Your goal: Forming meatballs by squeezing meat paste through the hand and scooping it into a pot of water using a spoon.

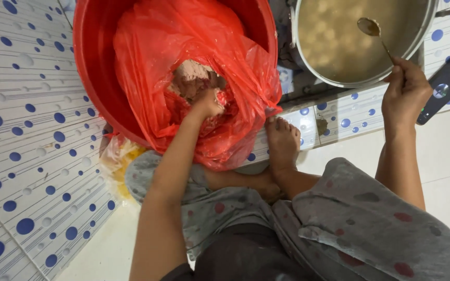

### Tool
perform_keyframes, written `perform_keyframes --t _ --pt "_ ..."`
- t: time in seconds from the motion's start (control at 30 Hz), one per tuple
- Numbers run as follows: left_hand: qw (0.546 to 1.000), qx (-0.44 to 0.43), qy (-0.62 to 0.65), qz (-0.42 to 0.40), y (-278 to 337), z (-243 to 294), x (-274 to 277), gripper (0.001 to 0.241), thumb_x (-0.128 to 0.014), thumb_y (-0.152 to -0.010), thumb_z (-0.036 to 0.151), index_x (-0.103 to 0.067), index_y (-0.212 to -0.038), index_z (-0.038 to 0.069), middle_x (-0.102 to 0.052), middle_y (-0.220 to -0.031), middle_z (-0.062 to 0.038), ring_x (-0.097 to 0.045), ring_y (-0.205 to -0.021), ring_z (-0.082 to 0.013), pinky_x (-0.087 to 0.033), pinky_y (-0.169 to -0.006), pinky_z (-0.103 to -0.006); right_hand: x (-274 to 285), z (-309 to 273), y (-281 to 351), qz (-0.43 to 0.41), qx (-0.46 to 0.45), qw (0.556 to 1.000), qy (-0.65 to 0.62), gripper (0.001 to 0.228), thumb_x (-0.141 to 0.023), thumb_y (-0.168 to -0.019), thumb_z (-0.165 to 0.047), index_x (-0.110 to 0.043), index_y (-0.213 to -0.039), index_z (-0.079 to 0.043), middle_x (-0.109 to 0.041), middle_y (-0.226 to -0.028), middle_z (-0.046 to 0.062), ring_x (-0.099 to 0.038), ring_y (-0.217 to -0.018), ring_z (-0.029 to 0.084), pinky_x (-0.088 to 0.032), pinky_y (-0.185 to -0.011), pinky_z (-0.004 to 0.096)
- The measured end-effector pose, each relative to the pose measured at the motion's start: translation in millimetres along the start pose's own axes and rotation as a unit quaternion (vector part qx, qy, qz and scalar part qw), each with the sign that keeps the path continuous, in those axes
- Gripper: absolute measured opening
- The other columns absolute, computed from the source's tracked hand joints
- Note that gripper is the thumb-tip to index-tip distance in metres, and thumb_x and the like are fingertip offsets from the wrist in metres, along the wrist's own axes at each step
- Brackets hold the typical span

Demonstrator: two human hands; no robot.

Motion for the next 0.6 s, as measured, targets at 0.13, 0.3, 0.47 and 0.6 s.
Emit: perform_keyframes --t 0.13,0.3,0.47,0.6 --pt "0.997 -0.053 0.034 0.047 37.7 21.9 26.4 0.035 -0.079 -0.063 0.021 -0.071 -0.096 0.01 -0.075 -0.084 -0.011 -0.067 -0.072 -0.0368 -0.055 -0.068 -0.0414 -1.8 -0.7 3.5 -0.003 -0.008 1.0 -0.017 0.02 -0.059 -0.11 0.022 -0.072 -0.125 0.022 -0.073 -0.1 0.026 -0.068 -0.081 0.026 -0.053 -0.069 0.032" --pt "0.952 0.096 0.291 -0.018 88.0 62.8 53.9 0.027 -0.071 -0.079 -0.008 -0.063 -0.102 0.003 -0.056 -0.062 -0.005 -0.046 -0.047 -0.0136 -0.033 -0.038 -0.0317 -2.4 -4.8 2.8 -0.008 -0.014 1.0 -0.025 0.019 -0.058 -0.112 0.022 -0.072 -0.125 0.022 -0.072 -0.099 0.025 -0.069 -0.084 0.027 -0.056 -0.072 0.032" --pt "0.993 0.061 0.05 0.085 109.0 86.7 98.8 0.074 -0.075 -0.076 0.002 -0.045 -0.143 -0.002 -0.068 -0.112 -0.019 -0.072 -0.086 -0.0278 -0.059 -0.067 -0.0357 -2.9 -8.9 1.8 -0.008 -0.013 1.0 -0.02 0.02 -0.059 -0.111 0.021 -0.072 -0.126 0.022 -0.073 -0.098 0.026 -0.07 -0.083 0.025 -0.054 -0.068 0.03" --pt "0.988 -0.052 -0.054 0.136 148.9 160.1 153.7 0.062 -0.076 -0.086 0.033 -0.053 -0.136 0.006 -0.066 -0.081 -0.013 -0.066 -0.065 -0.0321 -0.052 -0.065 -0.0434 -1.1 -16.7 1.9 -0.017 -0.008 1.0 -0.021 0.022 -0.058 -0.11 0.022 -0.073 -0.127 0.022 -0.074 -0.099 0.027 -0.07 -0.083 0.026 -0.053 -0.068 0.03"
Point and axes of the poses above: each hand's wrist, its own y-axis away from the middle knuckle, its own x-axis out of the back of the hand, z = x × y, the point moved 4 cm from there along -y, towards the middle knuckle
